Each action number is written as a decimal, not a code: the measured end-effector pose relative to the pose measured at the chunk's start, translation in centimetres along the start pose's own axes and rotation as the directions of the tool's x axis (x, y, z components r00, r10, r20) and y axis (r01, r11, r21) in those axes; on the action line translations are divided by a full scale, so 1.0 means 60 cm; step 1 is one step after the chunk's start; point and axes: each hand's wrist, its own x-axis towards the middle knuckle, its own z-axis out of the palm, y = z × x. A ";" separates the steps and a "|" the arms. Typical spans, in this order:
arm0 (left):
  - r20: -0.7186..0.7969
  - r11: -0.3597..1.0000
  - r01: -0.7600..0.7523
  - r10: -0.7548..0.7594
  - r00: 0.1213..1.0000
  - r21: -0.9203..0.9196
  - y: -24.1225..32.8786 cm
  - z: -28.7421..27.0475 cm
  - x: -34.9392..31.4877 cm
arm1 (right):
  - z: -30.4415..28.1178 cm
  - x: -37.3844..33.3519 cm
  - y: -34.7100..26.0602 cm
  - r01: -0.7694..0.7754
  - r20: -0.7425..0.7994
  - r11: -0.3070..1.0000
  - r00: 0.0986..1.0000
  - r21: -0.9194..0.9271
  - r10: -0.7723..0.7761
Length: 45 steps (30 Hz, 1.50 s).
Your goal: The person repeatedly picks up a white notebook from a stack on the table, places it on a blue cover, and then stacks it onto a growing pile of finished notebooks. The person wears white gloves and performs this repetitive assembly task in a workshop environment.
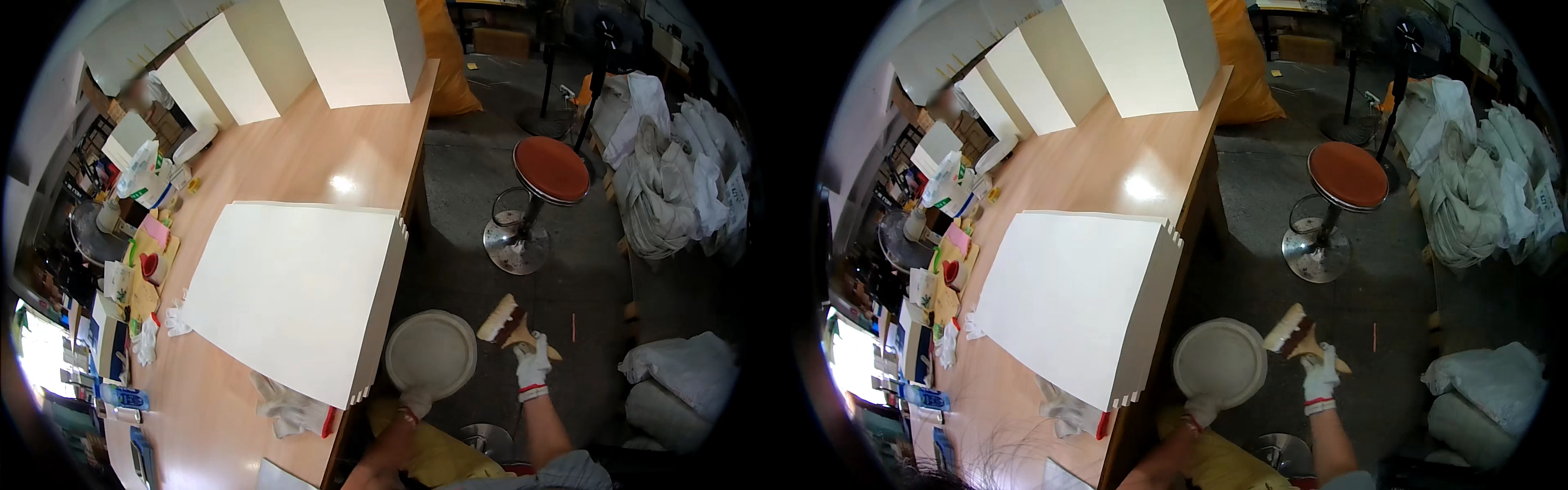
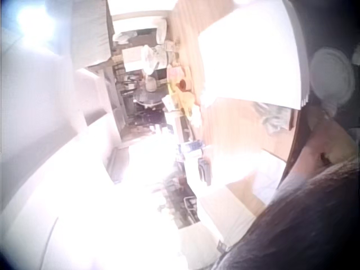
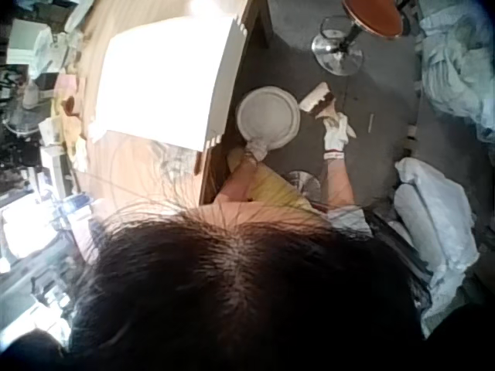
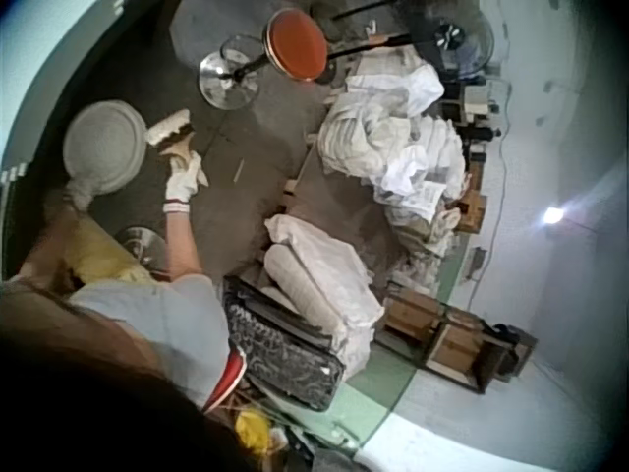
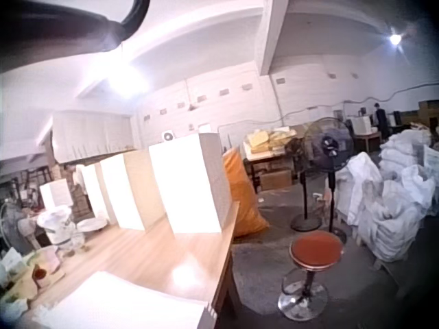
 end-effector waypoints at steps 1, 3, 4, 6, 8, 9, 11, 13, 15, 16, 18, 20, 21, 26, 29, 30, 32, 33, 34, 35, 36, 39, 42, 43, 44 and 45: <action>-0.154 1.000 -0.028 0.026 0.988 -0.010 -0.019 0.007 -0.005 | -0.030 0.021 -0.007 0.005 0.012 0.999 1.000 -0.050 -0.005; -0.469 0.954 -0.285 0.294 0.833 0.091 -0.063 -0.002 -0.033 | -0.057 0.029 -0.014 0.032 0.071 0.981 0.997 -0.192 -0.019; -0.545 0.926 -0.374 0.342 0.766 0.055 -0.059 -0.059 -0.048 | -0.067 0.030 -0.018 0.050 0.093 0.965 0.995 -0.257 -0.027; -0.608 0.892 -0.421 0.244 0.755 -0.165 -0.024 -0.185 -0.088 | -0.043 -0.004 -0.007 0.148 0.259 0.901 0.965 -0.408 -0.041; -0.442 0.786 -0.199 -0.103 0.891 -0.585 0.013 -0.251 -0.138 | -0.010 -0.011 0.026 0.176 0.361 0.801 0.931 -0.573 0.054; -0.423 0.721 -0.162 -0.196 0.885 -0.674 0.019 -0.261 -0.153 | 0.020 -0.020 0.052 0.293 0.478 0.724 0.877 -0.625 0.058; -0.466 0.702 -0.174 -0.247 0.850 -0.690 0.018 -0.255 -0.168 | 0.058 -0.021 0.115 0.457 0.544 0.430 0.833 -0.778 0.098; -0.488 0.677 -0.183 -0.292 0.823 -0.713 -0.006 -0.213 -0.191 | 0.169 -0.104 0.108 0.572 0.589 0.153 0.749 -0.806 0.304; -0.483 0.630 -0.220 -0.283 0.828 -0.745 0.004 -0.203 -0.197 | 0.155 -0.069 0.177 0.650 0.639 0.095 0.693 -0.754 0.333; -0.471 0.591 -0.233 -0.288 0.834 -0.773 0.012 -0.203 -0.202 | 0.144 -0.048 0.214 0.687 0.662 0.070 0.661 -0.723 0.353; -0.455 0.541 -0.236 -0.316 0.833 -0.807 0.020 -0.203 -0.213 | 0.137 -0.035 0.251 0.681 0.623 0.019 0.659 -0.732 0.422; -0.441 0.524 -0.219 -0.346 0.829 -0.823 0.024 -0.201 -0.222 | 0.133 -0.031 0.264 0.660 0.577 -0.015 0.669 -0.751 0.469; -0.472 0.577 -0.222 -0.330 0.817 -0.786 0.020 -0.200 -0.225 | 0.130 -0.030 0.263 0.641 0.553 -0.022 0.679 -0.767 0.483; -0.496 0.628 -0.211 -0.321 0.807 -0.749 0.025 -0.202 -0.239 | 0.121 -0.004 0.209 0.453 0.502 0.217 0.802 -0.864 0.323; -0.531 0.671 -0.232 -0.279 0.800 -0.704 0.018 -0.187 -0.232 | 0.113 0.046 0.166 -0.031 0.263 0.533 0.845 -0.846 0.466; -0.510 0.613 -0.239 -0.313 0.801 -0.753 0.019 -0.183 -0.230 | 0.116 0.047 0.145 -0.246 0.227 0.649 0.800 -0.720 0.555; -0.457 0.486 -0.251 -0.370 0.808 -0.837 0.028 -0.187 -0.229 | 0.112 0.063 0.132 -0.340 0.193 0.688 0.797 -0.641 0.573; -0.483 0.548 -0.241 -0.352 0.802 -0.801 0.033 -0.195 -0.230 | 0.111 0.065 0.128 -0.377 0.142 0.708 0.819 -0.597 0.556; -0.506 0.607 -0.230 -0.332 0.796 -0.760 0.037 -0.203 -0.233 | 0.110 0.067 0.124 -0.411 0.089 0.727 0.836 -0.551 0.541; -0.531 0.665 -0.215 -0.316 0.786 -0.715 0.041 -0.212 -0.238 | 0.115 0.061 0.117 -0.464 0.012 0.717 0.835 -0.521 0.549; -0.537 0.674 -0.212 -0.318 0.781 -0.707 0.039 -0.209 -0.239 | 0.113 0.064 0.120 -0.470 0.014 0.716 0.831 -0.517 0.556; -0.537 0.689 -0.199 -0.318 0.782 -0.697 0.035 -0.208 -0.239 | 0.099 0.079 0.129 -0.463 0.032 0.702 0.823 -0.541 0.567; -0.508 0.691 -0.164 -0.328 0.796 -0.704 0.035 -0.214 -0.244 | 0.095 0.079 0.135 -0.411 0.054 0.650 0.819 -0.639 0.571; -0.502 0.699 -0.147 -0.336 0.797 -0.700 0.032 -0.211 -0.244 | 0.099 0.076 0.136 -0.396 0.046 0.628 0.822 -0.670 0.567; -0.495 0.705 -0.131 -0.341 0.799 -0.697 0.031 -0.208 -0.244 | 0.107 0.068 0.131 -0.380 0.037 0.605 0.827 -0.699 0.561; -0.501 0.705 -0.140 -0.335 0.798 -0.695 0.030 -0.205 -0.243 | 0.112 0.065 0.129 -0.330 0.044 0.545 0.825 -0.771 0.563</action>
